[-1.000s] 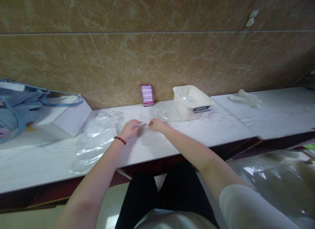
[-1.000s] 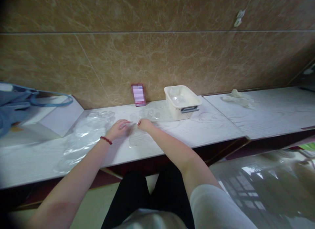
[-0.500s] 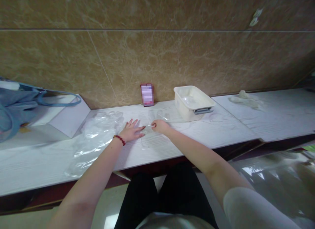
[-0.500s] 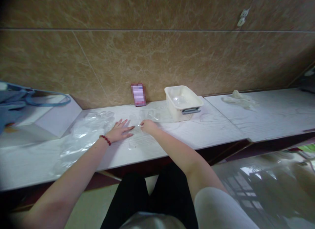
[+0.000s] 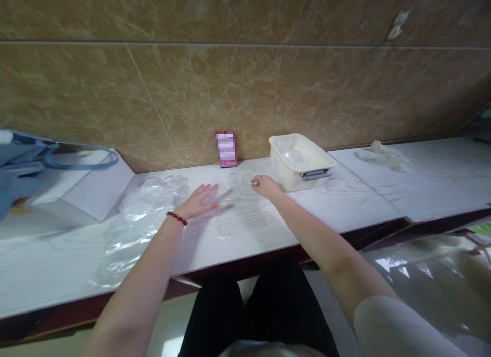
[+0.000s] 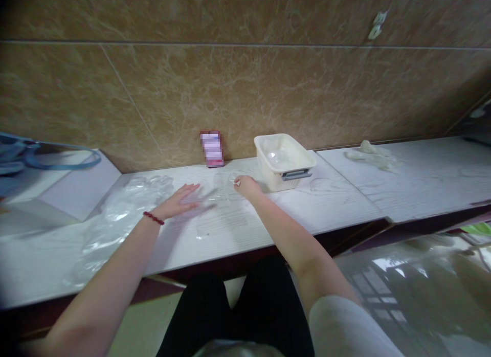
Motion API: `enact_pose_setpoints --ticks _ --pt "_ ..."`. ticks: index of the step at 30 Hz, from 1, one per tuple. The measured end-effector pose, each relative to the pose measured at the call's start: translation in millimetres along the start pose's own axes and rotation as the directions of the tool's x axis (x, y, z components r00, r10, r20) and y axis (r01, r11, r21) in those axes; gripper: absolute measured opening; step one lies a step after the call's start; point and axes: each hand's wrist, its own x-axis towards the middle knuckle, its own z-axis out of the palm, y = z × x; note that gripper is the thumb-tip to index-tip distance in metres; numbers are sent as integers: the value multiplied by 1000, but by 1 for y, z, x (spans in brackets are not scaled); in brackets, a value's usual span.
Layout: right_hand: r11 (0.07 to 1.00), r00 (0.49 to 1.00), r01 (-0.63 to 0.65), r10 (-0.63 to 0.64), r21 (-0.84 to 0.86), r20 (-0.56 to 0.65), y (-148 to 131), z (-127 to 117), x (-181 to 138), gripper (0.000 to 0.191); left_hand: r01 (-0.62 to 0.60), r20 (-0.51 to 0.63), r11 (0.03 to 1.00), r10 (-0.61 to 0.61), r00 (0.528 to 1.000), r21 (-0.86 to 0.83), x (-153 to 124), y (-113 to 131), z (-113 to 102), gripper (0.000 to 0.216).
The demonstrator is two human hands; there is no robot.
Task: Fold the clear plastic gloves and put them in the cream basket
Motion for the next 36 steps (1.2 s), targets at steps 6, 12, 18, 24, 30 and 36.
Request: enact_pose_setpoints --ticks 6,12,18,24,30,36 --pt "976 982 -175 182 -128 52 17 -8 26 34 17 -210 991 -45 977 -132 44 36 8 45" --pt "991 994 -101 105 -92 38 16 5 21 22 -82 -93 983 67 993 -167 51 60 40 30" --pt "992 994 -111 110 -58 -14 20 -6 17 25 -49 -122 970 20 992 -238 47 71 47 26" --pt "971 986 -138 153 -195 66 24 -13 13 49 -36 -138 972 4 990 -231 49 74 49 26" --pt "996 985 -60 71 -72 157 21 -14 11 44 4 -173 958 -56 983 -286 50 70 50 24" --pt "1000 995 -26 26 -1 92 17 -8 8 16 85 -191 901 -181 965 -425 51 71 46 24"
